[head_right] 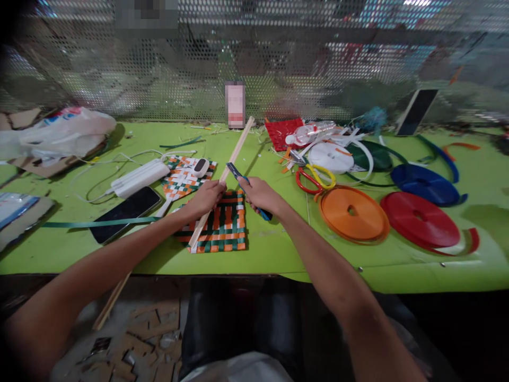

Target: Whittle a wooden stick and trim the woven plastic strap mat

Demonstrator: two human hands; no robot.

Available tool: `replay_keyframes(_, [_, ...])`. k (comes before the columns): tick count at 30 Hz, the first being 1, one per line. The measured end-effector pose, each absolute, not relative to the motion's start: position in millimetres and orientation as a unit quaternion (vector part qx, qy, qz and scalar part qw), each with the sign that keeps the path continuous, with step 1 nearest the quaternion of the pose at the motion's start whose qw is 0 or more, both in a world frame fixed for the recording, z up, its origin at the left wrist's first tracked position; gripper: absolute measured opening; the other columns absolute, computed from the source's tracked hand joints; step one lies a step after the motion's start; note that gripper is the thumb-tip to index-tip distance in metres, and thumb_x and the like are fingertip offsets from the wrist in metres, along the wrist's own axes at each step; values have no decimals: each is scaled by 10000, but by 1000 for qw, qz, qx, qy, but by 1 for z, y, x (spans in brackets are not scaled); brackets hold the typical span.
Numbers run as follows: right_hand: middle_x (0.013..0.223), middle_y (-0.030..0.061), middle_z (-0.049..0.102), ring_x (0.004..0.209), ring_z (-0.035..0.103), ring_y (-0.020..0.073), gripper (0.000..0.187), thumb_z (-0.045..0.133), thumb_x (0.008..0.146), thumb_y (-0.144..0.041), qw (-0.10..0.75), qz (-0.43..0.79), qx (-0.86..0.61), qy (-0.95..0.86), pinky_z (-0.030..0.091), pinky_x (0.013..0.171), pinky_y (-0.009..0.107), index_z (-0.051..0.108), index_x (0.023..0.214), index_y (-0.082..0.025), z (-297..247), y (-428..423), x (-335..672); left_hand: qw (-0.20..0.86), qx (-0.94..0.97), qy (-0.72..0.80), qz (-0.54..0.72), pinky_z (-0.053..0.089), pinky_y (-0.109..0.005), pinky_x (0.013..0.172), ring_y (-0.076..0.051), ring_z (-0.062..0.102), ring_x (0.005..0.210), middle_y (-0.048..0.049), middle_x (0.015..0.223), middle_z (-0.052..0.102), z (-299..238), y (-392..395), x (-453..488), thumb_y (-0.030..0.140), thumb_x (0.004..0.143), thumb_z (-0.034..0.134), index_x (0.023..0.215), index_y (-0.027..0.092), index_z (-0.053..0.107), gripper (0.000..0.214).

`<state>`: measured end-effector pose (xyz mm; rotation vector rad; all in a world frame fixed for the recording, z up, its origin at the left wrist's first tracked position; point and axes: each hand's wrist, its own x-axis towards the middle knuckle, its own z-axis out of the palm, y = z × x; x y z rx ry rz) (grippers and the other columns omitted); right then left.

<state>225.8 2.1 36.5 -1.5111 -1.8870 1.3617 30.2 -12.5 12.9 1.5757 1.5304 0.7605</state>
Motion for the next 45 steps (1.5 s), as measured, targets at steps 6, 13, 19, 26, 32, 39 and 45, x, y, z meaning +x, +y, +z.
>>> replay_keyframes(6, [600, -43, 505, 387, 470, 97, 392, 348, 1112, -532, 200, 486, -531, -665, 407, 346, 204, 416, 856, -242, 32, 3, 222, 369, 651, 599, 286, 333, -316, 594, -158, 457, 590, -5, 597, 482, 15, -15, 33, 374, 1009, 402, 650, 220, 409, 391])
replay_keyframes(13, [622, -42, 518, 400, 486, 93, 367, 363, 1109, -534, 225, 479, -533, -660, 404, 349, 191, 424, 894, -243, 29, 4, 220, 343, 676, 593, 272, 305, -326, 623, -162, 450, 618, -10, 631, 502, 13, -15, 34, 343, 1031, 406, 664, 216, 418, 389])
replay_keyframes(19, [626, -42, 520, 393, 481, 90, 375, 355, 1110, -540, 216, 477, -540, -659, 406, 352, 193, 433, 899, -240, 28, 5, 222, 362, 675, 586, 264, 297, -321, 605, -159, 439, 596, -1, 598, 492, 19, -20, 37, 333, 1019, 427, 654, 214, 427, 385])
replay_keyframes(26, [622, -39, 517, 396, 485, 102, 375, 344, 1111, -537, 200, 482, -545, -656, 419, 353, 209, 444, 904, -241, 28, 6, 219, 401, 627, 611, 272, 290, -317, 549, -155, 432, 541, -2, 575, 493, 12, -16, 33, 418, 998, 446, 655, 214, 461, 400])
replay_keyframes(32, [633, -35, 509, 414, 490, 102, 385, 352, 1105, -550, 196, 486, -543, -656, 421, 362, 206, 437, 891, -241, 29, 5, 218, 409, 618, 607, 289, 283, -312, 526, -148, 416, 512, 6, 557, 461, 7, -13, 30, 455, 983, 456, 659, 219, 452, 401])
replay_keyframes(39, [638, -24, 505, 405, 476, 101, 396, 341, 1109, -532, 194, 493, -545, -650, 418, 354, 211, 439, 865, -236, 31, 4, 219, 418, 610, 604, 298, 284, -307, 518, -143, 407, 500, 5, 539, 450, 9, -12, 31, 431, 969, 468, 624, 220, 423, 407])
replay_keyframes(45, [632, -20, 502, 399, 476, 101, 382, 346, 1116, -485, 187, 496, -547, -648, 418, 341, 220, 436, 844, -231, 37, 2, 219, 412, 613, 605, 295, 288, -313, 523, -151, 405, 504, 6, 520, 439, 7, -10, 29, 444, 968, 468, 612, 224, 412, 422])
